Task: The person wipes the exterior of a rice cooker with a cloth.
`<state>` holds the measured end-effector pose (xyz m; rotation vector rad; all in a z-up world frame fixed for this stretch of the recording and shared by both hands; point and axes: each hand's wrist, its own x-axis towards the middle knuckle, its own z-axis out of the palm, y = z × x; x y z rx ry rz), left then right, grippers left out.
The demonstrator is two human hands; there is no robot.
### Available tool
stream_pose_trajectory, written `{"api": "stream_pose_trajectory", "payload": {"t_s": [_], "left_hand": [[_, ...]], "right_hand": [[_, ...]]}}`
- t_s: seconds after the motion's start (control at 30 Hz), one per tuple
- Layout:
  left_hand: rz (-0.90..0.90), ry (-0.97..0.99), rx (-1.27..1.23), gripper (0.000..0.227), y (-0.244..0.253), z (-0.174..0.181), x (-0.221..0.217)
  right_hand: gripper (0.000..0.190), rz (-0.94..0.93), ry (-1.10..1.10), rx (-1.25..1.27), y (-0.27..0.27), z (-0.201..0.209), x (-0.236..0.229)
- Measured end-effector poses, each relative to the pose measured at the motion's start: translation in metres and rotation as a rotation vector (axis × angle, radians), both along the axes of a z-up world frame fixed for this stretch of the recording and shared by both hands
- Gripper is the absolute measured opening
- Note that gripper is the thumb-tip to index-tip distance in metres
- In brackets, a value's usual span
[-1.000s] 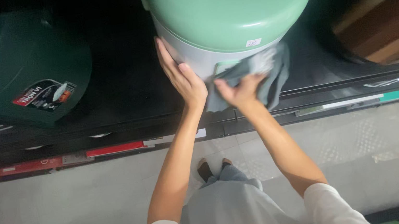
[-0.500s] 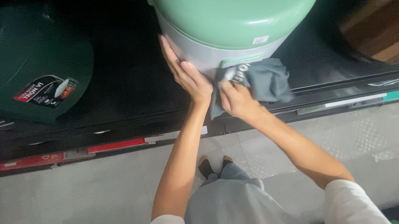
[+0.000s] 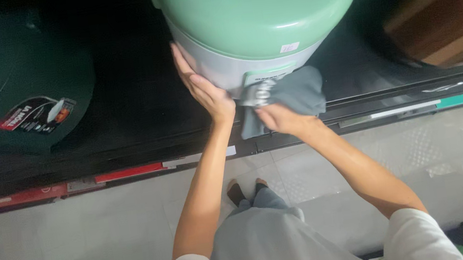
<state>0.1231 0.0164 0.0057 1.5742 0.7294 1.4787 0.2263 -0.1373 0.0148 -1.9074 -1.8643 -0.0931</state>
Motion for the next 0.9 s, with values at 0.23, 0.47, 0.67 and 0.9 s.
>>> {"api": "stream_pose_trajectory", "payload": {"t_s": [0.23, 0.47, 0.67, 0.9], "left_hand": [[0.033, -0.008, 0.014, 0.068, 0.001, 0.004, 0.002], [0.065, -0.003, 0.025, 0.064, 0.003, 0.002, 0.002], [0.046, 0.003, 0.013, 0.064, 0.001, 0.004, 0.000], [0.019, 0.001, 0.011, 0.066, 0.000, 0.006, -0.001]], "right_hand": [[0.030, -0.025, 0.168, 0.377, 0.001, -0.040, 0.042], [0.032, -0.136, -0.060, 0.699, 0.027, -0.061, 0.014], [0.013, -0.023, -0.036, 0.349, 0.014, -0.134, 0.018], [0.048, 0.072, -0.005, 0.169, -0.001, -0.098, -0.005]]}}
